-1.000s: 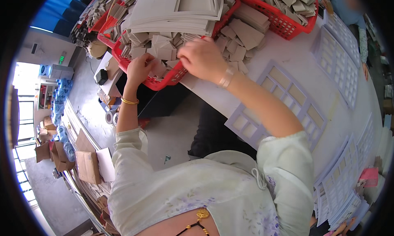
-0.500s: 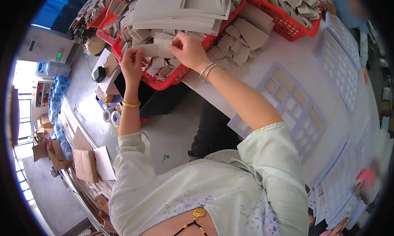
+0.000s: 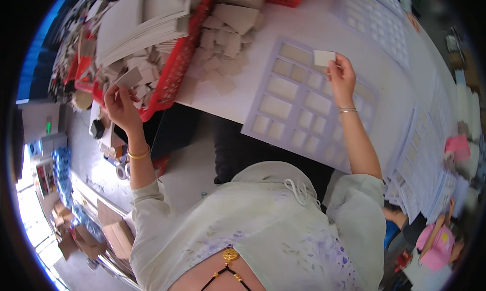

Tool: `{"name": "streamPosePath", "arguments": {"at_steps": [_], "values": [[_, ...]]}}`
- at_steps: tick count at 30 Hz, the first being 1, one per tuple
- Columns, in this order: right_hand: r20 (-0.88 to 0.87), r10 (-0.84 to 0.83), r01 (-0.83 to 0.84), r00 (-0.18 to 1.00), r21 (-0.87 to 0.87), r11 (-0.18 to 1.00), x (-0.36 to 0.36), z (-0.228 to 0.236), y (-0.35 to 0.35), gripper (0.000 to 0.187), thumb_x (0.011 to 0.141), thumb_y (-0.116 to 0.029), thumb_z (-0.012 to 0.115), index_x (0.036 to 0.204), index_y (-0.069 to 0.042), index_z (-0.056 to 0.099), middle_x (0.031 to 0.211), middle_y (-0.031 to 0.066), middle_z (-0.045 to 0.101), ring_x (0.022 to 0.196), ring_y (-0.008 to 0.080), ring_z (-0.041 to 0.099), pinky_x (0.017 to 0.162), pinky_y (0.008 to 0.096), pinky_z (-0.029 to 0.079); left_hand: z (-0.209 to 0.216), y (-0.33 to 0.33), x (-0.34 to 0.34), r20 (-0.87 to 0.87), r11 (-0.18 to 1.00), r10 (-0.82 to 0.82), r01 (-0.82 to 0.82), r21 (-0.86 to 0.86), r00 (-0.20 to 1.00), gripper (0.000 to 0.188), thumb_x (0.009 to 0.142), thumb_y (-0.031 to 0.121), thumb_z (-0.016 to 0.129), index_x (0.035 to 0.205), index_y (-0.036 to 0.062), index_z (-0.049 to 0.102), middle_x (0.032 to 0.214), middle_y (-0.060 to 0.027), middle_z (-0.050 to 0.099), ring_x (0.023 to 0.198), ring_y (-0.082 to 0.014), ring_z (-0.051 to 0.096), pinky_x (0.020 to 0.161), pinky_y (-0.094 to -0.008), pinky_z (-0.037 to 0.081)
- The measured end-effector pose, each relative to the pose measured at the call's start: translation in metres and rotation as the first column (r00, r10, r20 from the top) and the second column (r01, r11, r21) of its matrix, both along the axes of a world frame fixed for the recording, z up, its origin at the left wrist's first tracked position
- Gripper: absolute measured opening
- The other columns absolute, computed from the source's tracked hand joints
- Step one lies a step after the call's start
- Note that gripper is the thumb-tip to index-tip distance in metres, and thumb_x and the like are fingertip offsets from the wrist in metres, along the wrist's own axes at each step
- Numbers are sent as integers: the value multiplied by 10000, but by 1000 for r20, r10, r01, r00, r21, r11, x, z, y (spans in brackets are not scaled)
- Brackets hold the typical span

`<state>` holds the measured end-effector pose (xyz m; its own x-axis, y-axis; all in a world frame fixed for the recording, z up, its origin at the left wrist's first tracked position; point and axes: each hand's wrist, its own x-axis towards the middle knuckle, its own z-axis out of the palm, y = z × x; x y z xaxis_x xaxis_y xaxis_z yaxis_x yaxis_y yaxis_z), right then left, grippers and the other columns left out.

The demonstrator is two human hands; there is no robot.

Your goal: The person is placing cardboard pieces into slots in a plastic tray.

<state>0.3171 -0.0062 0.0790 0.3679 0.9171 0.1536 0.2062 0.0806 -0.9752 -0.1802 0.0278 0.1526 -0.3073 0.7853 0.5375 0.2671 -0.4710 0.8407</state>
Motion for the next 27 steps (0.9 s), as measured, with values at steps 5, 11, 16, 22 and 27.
{"name": "streamPosePath", "arguments": {"at_steps": [5, 11, 16, 22, 27], "values": [[190, -172, 200, 967, -142, 970, 87, -27, -61, 206, 902, -71, 590, 1107, -56, 585, 917, 19, 639, 738, 56, 590, 541, 211, 458, -8, -24, 152, 74, 855, -479, 484, -188, 875, 209, 884, -35, 578, 1076, 35, 539, 802, -21, 579, 610, -63, 561, 476, -183, 434], [150, 36, 5, 988, -267, 964, 78, -42, -66, 158, 884, -54, 589, 1041, -54, 592, 895, 35, 657, 766, 99, 613, 644, 238, 500, -81, 10, 301, -59, 591, -768, 669, -451, 638, 135, 840, 25, 621, 973, 40, 603, 821, -86, 643, 644, -187, 620, 593, -294, 493], [226, 147, -87, 963, -257, 962, 75, -58, -47, 165, 866, -38, 587, 1031, -34, 590, 864, 52, 660, 753, 108, 604, 703, 254, 500, -129, 38, 364, -370, 634, -773, 608, -478, 515, 100, 835, 83, 572, 920, 72, 624, 837, -121, 657, 781, -303, 629, 669, -391, 498], [190, 154, -85, 970, -330, 940, 72, -55, -39, 150, 863, -26, 569, 1011, -25, 595, 825, 53, 651, 728, 116, 588, 696, 263, 489, -136, 48, 380, -453, 630, -776, 570, -527, 439, 117, 837, 89, 557, 925, 76, 632, 812, -119, 666, 741, -265, 644, 652, -366, 499], [164, 223, -144, 961, -393, 908, 66, -49, -34, 141, 861, -12, 556, 994, -22, 602, 808, 54, 644, 723, 120, 590, 683, 263, 486, -137, 53, 378, -399, 558, -829, 522, -645, 393, 111, 827, 101, 567, 913, 84, 634, 807, -118, 665, 741, -281, 639, 662, -377, 500]]}}
